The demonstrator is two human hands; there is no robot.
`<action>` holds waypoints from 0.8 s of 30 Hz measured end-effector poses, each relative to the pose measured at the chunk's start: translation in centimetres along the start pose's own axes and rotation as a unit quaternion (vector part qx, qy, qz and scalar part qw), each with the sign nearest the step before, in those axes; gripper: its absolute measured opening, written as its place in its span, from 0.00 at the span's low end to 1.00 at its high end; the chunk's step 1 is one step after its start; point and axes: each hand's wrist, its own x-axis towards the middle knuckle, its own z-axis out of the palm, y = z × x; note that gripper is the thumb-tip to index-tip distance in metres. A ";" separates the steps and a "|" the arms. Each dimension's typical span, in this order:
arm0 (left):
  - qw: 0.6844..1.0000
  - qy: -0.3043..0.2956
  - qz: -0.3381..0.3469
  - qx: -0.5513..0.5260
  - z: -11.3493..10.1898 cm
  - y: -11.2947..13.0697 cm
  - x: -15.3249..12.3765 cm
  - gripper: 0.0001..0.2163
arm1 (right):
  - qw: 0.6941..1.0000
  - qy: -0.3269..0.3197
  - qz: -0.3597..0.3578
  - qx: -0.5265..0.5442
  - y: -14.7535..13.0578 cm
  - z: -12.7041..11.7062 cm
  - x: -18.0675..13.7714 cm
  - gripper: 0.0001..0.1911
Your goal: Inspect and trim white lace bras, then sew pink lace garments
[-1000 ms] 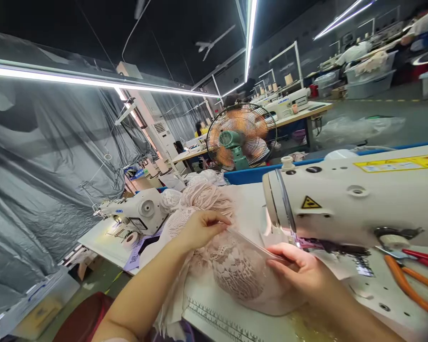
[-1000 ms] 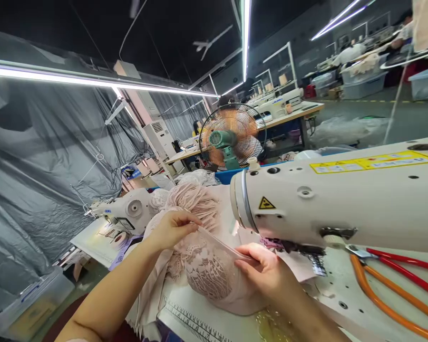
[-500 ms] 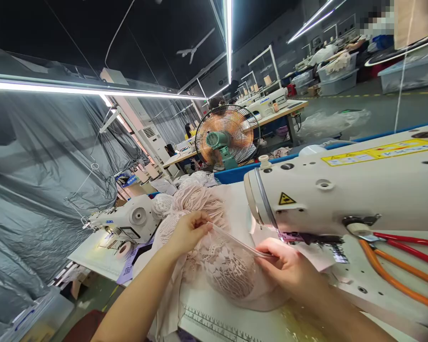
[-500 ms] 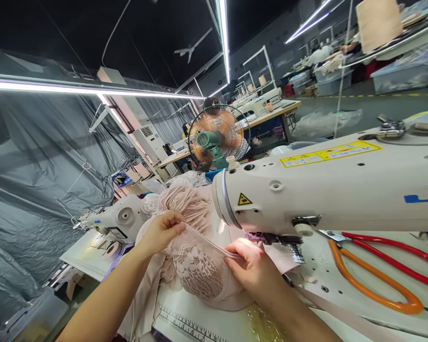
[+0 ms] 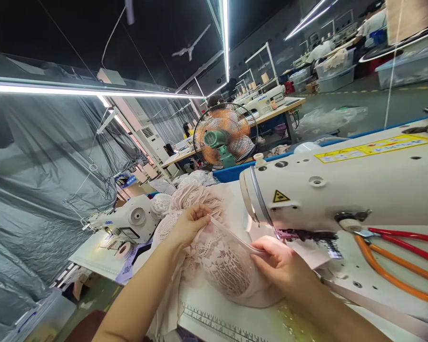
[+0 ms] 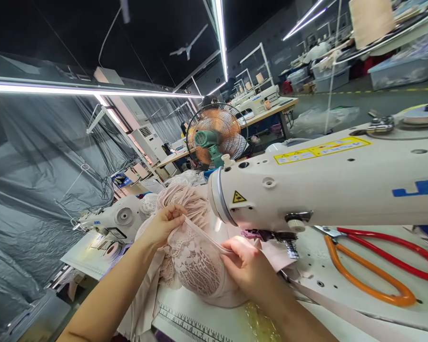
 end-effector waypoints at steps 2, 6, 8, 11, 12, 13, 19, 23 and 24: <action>1.000 -0.001 0.010 0.003 -0.1 0.1 -0.1 0.18 | 0.999 0.030 0.002 -0.034 0.4 0.2 -0.1 0.13; 0.999 -0.002 0.033 0.014 -0.3 0.3 -0.6 0.17 | 0.997 0.045 -0.004 -0.069 0.7 0.3 -0.1 0.11; 0.999 -0.011 0.042 0.024 -0.5 0.3 -0.9 0.16 | 0.996 0.041 -0.011 -0.077 0.5 0.3 0.0 0.09; 0.998 -0.021 0.050 0.040 -0.6 0.3 -1.1 0.15 | 0.995 0.049 -0.008 -0.081 0.2 0.2 0.1 0.10; 0.997 -0.021 0.053 0.043 -0.6 0.2 -1.2 0.15 | 0.995 0.051 -0.005 -0.081 0.1 0.1 0.1 0.11; 0.997 -0.022 0.056 0.044 -0.6 0.2 -1.2 0.14 | 0.996 0.048 -0.002 -0.081 0.0 0.1 0.1 0.11; 0.997 -0.031 0.053 0.044 -0.6 0.4 -1.3 0.14 | 0.998 0.028 0.006 -0.058 0.2 0.1 0.3 0.11; 0.996 -0.026 0.053 0.065 -0.5 0.7 -1.4 0.13 | 0.998 0.035 0.018 -0.039 -0.3 0.0 0.1 0.12; 0.996 -0.025 0.053 0.074 -0.5 0.8 -1.4 0.13 | 0.998 0.035 0.025 -0.035 -0.5 0.0 0.0 0.12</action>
